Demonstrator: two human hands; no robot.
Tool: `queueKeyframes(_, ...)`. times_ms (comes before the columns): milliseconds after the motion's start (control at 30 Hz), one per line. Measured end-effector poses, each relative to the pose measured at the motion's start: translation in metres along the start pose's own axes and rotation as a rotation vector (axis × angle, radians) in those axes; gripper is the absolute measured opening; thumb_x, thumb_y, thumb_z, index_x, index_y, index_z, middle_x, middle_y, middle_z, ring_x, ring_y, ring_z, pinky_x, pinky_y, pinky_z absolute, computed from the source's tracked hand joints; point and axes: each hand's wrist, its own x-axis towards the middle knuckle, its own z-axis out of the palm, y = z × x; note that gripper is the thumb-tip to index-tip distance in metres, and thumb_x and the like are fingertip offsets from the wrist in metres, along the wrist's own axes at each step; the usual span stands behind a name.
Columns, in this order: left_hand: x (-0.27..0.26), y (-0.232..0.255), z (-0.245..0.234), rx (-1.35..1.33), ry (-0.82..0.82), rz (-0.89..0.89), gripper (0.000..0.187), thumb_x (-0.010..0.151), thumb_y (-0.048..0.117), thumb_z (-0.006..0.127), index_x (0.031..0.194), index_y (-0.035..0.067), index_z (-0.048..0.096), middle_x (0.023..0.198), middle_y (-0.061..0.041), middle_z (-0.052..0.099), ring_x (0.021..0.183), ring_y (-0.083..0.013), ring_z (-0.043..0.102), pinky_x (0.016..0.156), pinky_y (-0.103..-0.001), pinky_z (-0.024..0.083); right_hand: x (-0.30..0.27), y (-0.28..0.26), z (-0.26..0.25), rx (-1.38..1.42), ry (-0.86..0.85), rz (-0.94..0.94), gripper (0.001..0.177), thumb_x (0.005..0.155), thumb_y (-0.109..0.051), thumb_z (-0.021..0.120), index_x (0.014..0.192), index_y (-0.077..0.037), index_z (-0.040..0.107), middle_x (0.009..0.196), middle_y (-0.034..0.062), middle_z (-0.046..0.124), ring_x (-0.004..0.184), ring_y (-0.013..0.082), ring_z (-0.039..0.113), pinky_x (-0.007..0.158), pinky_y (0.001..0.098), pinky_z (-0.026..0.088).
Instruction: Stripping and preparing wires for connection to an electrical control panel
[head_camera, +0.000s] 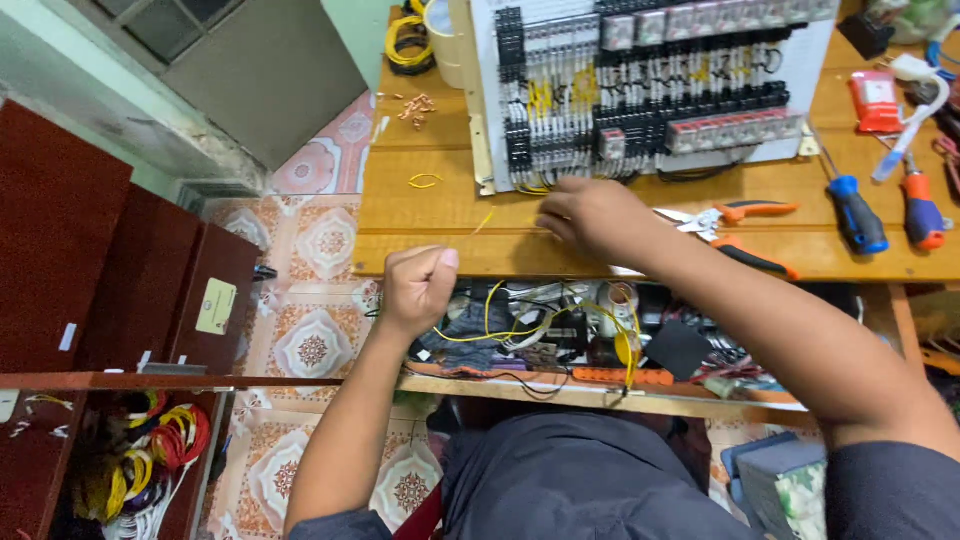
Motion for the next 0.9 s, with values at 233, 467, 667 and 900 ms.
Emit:
queueKeyframes(233,-0.040,-0.045,-0.028,-0.189,0.276,-0.278,0.052,0.104,0.008,0.047,0.056,0.021,0.034,0.048,0.009,0.030,0.047,-0.0056,0.026,0.044,-0.023,0.024,0.092,0.004,0.077,-0.202,-0.097,0.035,0.015,0.097,-0.019,0.060,0.096,-0.010,0.071,0.086,0.0090,0.067,0.065,0.0346,0.072,0.059,0.0461,0.058)
queueKeyframes(467,-0.039,-0.043,-0.021,-0.411,0.242,-0.326,0.054,0.109,0.015,0.044,0.056,0.016,0.036,0.046,0.005,0.032,0.043,-0.0062,0.032,0.045,-0.020,0.026,0.121,-0.027,0.051,0.239,0.078,0.039,0.034,0.102,-0.034,0.061,0.124,-0.009,0.065,0.106,0.0200,0.067,0.090,0.0486,0.071,0.077,0.0568,0.058)
queueKeyframes(667,-0.018,-0.006,-0.015,-0.213,-0.187,-0.191,0.050,0.099,0.013,0.055,0.051,0.014,0.040,0.046,-0.001,0.035,0.044,-0.0148,0.035,0.043,-0.030,0.034,0.051,-0.063,-0.024,0.463,-0.271,-0.148,0.033,0.105,-0.035,0.051,0.110,-0.006,0.066,0.090,0.0248,0.069,0.087,0.0513,0.069,0.076,0.0612,0.055)
queueKeyframes(900,0.000,0.038,0.014,-0.148,-0.403,-0.016,0.047,0.099,0.017,0.057,0.055,0.015,0.041,0.049,-0.006,0.038,0.041,-0.0289,0.040,0.042,-0.034,0.038,-0.025,-0.062,-0.026,0.377,-0.377,-0.161,0.024,0.101,-0.034,0.052,0.084,-0.018,0.054,0.070,0.0047,0.059,0.071,0.0347,0.069,0.061,0.0482,0.055)
